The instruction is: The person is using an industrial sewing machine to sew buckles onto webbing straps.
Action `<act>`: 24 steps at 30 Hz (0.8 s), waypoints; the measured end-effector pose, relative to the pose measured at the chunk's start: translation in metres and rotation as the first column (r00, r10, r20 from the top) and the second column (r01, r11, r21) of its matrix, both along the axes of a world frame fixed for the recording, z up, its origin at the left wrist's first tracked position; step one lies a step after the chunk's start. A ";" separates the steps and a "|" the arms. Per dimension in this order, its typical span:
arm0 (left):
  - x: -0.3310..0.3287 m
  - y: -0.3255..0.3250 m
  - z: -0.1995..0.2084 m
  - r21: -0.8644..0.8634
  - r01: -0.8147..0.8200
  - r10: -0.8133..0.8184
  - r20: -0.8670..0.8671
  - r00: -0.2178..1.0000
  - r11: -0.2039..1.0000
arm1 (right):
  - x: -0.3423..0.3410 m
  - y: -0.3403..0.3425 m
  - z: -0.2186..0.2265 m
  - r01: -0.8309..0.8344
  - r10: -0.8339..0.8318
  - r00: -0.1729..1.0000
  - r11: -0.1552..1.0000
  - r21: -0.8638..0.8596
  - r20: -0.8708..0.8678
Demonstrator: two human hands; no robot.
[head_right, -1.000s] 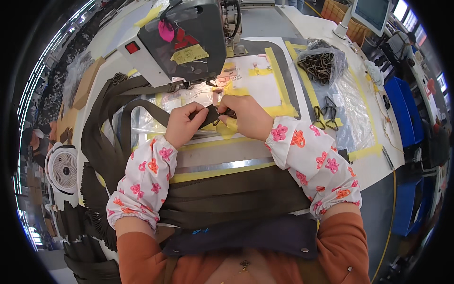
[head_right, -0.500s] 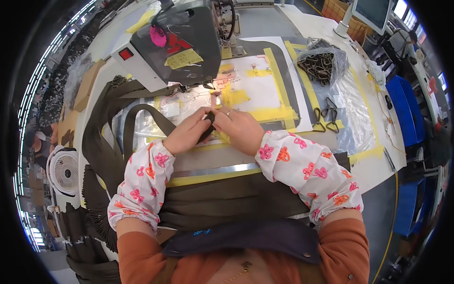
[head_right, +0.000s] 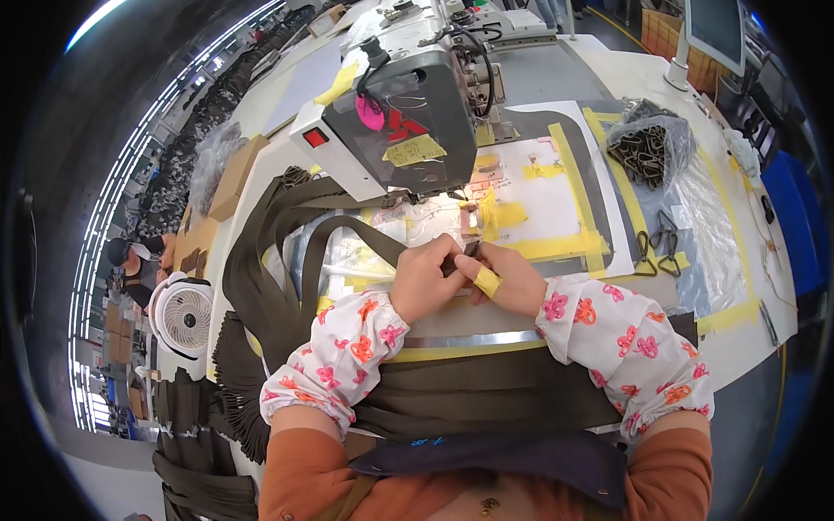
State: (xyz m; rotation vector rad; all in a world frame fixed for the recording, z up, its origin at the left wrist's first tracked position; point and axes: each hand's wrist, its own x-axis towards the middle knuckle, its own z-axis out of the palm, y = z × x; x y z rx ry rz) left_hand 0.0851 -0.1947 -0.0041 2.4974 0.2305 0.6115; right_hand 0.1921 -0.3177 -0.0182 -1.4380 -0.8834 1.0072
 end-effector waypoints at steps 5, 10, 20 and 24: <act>0.000 0.012 0.009 0.027 0.191 -0.193 0.131 0.972 0.981 | 0.006 0.003 -0.001 0.058 -0.052 0.997 0.992 0.108 -0.064; 0.006 0.026 0.009 -0.190 0.087 -0.105 -0.085 0.991 0.978 | 0.020 0.005 0.006 0.050 -0.039 0.980 0.998 0.048 -0.194; 0.006 0.028 -0.009 -0.630 0.086 -0.142 -0.039 0.989 0.772 | 0.007 0.004 0.006 -0.047 0.042 0.982 0.999 -0.024 -0.184; 0.005 0.024 -0.010 -0.520 0.072 -0.081 0.006 0.997 0.851 | 0.002 0.002 0.007 0.073 -0.081 0.987 0.995 -0.062 -0.139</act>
